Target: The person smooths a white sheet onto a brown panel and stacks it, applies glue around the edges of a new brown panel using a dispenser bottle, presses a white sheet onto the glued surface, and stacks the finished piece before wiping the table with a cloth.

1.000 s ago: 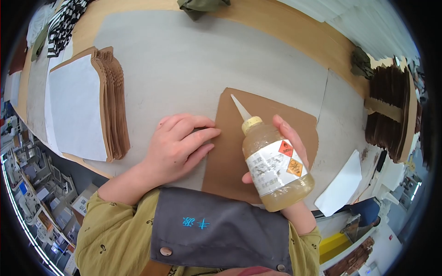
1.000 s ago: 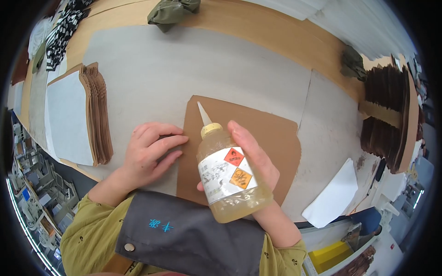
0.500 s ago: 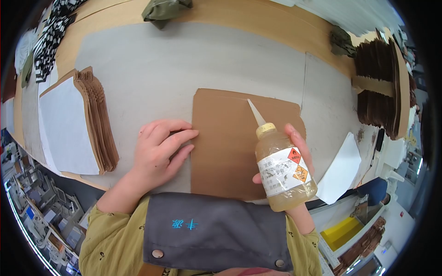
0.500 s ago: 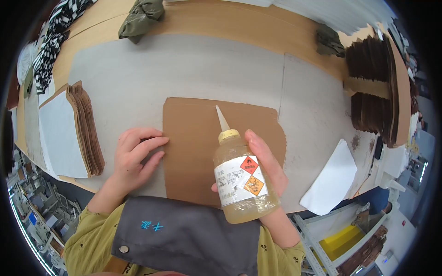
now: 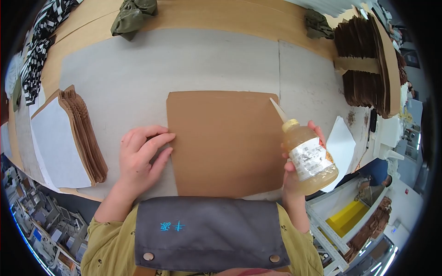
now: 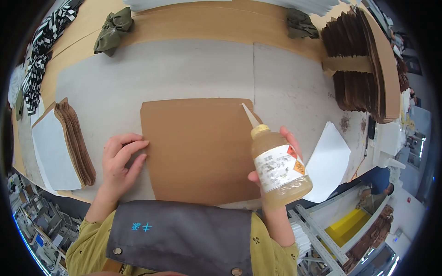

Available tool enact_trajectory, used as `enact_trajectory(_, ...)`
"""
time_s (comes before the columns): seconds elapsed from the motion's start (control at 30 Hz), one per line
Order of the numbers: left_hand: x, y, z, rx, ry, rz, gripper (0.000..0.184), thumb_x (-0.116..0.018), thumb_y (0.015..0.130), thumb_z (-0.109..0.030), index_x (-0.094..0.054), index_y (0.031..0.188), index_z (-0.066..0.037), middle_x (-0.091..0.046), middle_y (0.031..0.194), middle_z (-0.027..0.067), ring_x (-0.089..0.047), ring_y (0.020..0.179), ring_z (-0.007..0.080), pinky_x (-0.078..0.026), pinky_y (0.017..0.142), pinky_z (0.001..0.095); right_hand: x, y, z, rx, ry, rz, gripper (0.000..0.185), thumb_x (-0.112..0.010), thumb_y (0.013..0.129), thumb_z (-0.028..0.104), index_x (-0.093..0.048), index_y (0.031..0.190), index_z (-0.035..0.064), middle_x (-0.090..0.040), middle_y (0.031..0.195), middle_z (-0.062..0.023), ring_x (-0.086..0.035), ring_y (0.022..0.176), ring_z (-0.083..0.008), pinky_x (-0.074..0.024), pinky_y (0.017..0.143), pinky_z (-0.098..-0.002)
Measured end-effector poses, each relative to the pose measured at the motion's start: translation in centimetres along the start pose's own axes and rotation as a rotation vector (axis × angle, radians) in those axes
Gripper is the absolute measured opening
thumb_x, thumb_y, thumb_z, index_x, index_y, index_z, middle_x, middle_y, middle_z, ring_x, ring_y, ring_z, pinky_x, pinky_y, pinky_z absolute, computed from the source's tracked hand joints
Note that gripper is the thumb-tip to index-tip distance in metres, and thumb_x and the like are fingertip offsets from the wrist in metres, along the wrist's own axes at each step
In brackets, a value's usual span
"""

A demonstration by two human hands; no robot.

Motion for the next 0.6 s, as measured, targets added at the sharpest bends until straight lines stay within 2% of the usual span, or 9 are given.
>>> enact_trajectory(0.07, 0.0, 0.0, -0.1, 0.006, 0.001, 0.0, 0.03, -0.077, 0.077, -0.006, -0.072, 0.107, -0.011, -0.068, 0.11, 0.0013, -0.062, 0.098, 0.0218, -0.043, 0.087, 0.0355, -0.9, 0.4, 1.4, -0.248, 0.266, -0.121, 0.121, -0.093, 0.056, 0.06, -0.041, 0.145, -0.0015, -0.052, 0.146, -0.0133, -0.071, 0.095, -0.0219, -0.0595, 0.07, -0.023)
enact_trajectory(0.1, 0.1, 0.1, -0.2, 0.004, 0.004, 0.007, 0.03, -0.077, 0.077, -0.006, -0.072, 0.107, -0.012, -0.068, 0.11, 0.0011, -0.062, 0.098, 0.0215, -0.043, 0.087, 0.0357, -1.1, 0.6, 1.6, -0.248, 0.268, -0.115, 0.121, -0.093, 0.056, 0.06, -0.041, 0.145, -0.0015, -0.052, 0.146, -0.0133, -0.071, 0.095, -0.0219, -0.0595, 0.07, -0.023)
enact_trajectory(0.17, 0.4, 0.0, -0.2, 0.02, 0.021, 0.007, 0.03, -0.077, 0.078, -0.007, -0.072, 0.107, -0.012, -0.068, 0.11, 0.001, -0.062, 0.098, 0.0213, -0.043, 0.087, 0.0359, -1.8, 0.8, 1.6, -0.351, 0.407, -0.153, 0.124, -0.093, 0.053, 0.061, -0.039, 0.147, -0.0008, -0.051, 0.147, -0.0131, -0.072, 0.083, -0.0203, -0.0585, 0.062, -0.0215)
enact_trajectory(0.23, 0.5, 0.1, -0.2, 0.001, 0.01, 0.038, 0.032, -0.077, 0.077, -0.004, -0.073, 0.108, -0.01, -0.068, 0.112, 0.0048, -0.063, 0.099, 0.0237, -0.044, 0.089, 0.037, -2.7, 0.9, 1.6, -0.4, 0.485, -0.106, 0.125, -0.094, 0.053, 0.059, -0.038, 0.148, -0.0001, -0.05, 0.149, -0.0124, -0.073, 0.085, -0.0206, -0.0588, 0.061, -0.0216)
enact_trajectory(0.37, 0.6, 0.0, 0.1, 0.021, 0.006, 0.035, 0.033, -0.078, 0.077, -0.005, -0.072, 0.109, -0.011, -0.068, 0.112, 0.0028, -0.063, 0.099, 0.0225, -0.044, 0.088, 0.0367, -5.2, 1.4, 2.4, -0.5, 0.563, 0.034, 0.127, -0.094, 0.051, 0.059, -0.036, 0.149, 0.0024, -0.048, 0.15, -0.0109, -0.073, 0.086, -0.0208, -0.0599, 0.059, -0.0224)
enact_trajectory(0.43, 0.6, -0.2, 0.2, 0.005, 0.007, 0.035, 0.028, -0.077, 0.081, -0.012, -0.071, 0.109, -0.015, -0.067, 0.112, -0.0021, -0.062, 0.1, 0.0201, -0.044, 0.088, 0.0359, -6.1, 1.7, 2.6, -0.498, 0.551, 0.093, 0.128, -0.093, 0.049, 0.06, -0.036, 0.149, 0.0029, -0.048, 0.15, -0.0105, -0.073, 0.086, -0.0208, -0.06, 0.059, -0.0224)
enact_trajectory(0.5, 0.6, -0.3, 0.4, 0.002, 0.007, 0.017, 0.031, -0.078, 0.079, -0.01, -0.071, 0.109, -0.014, -0.067, 0.113, -0.0006, -0.062, 0.099, 0.0205, -0.044, 0.088, 0.0361, -7.4, 1.9, 2.8, -0.496, 0.547, 0.156, 0.13, -0.093, 0.048, 0.061, -0.036, 0.149, 0.0034, -0.048, 0.149, -0.0101, -0.073, 0.086, -0.0208, -0.0601, 0.059, -0.0224)
enact_trajectory(0.6, 0.6, -0.5, 0.5, -0.006, -0.008, 0.008, 0.035, -0.079, 0.077, -0.008, -0.071, 0.111, -0.014, -0.067, 0.115, 0.0006, -0.063, 0.1, 0.0206, -0.044, 0.087, 0.0361, -8.8, 1.9, 3.2, -0.443, 0.555, 0.221, 0.13, -0.094, 0.052, 0.06, -0.034, 0.152, 0.0026, -0.046, 0.152, -0.0124, -0.072, 0.084, -0.018, -0.0593, 0.059, -0.0204)
Point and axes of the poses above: each hand's wrist, its own y-axis towards the middle knuckle, its own x-axis out of the back of the hand, z = x × y, the point moved 2 cm from there along y, towards the middle knuckle
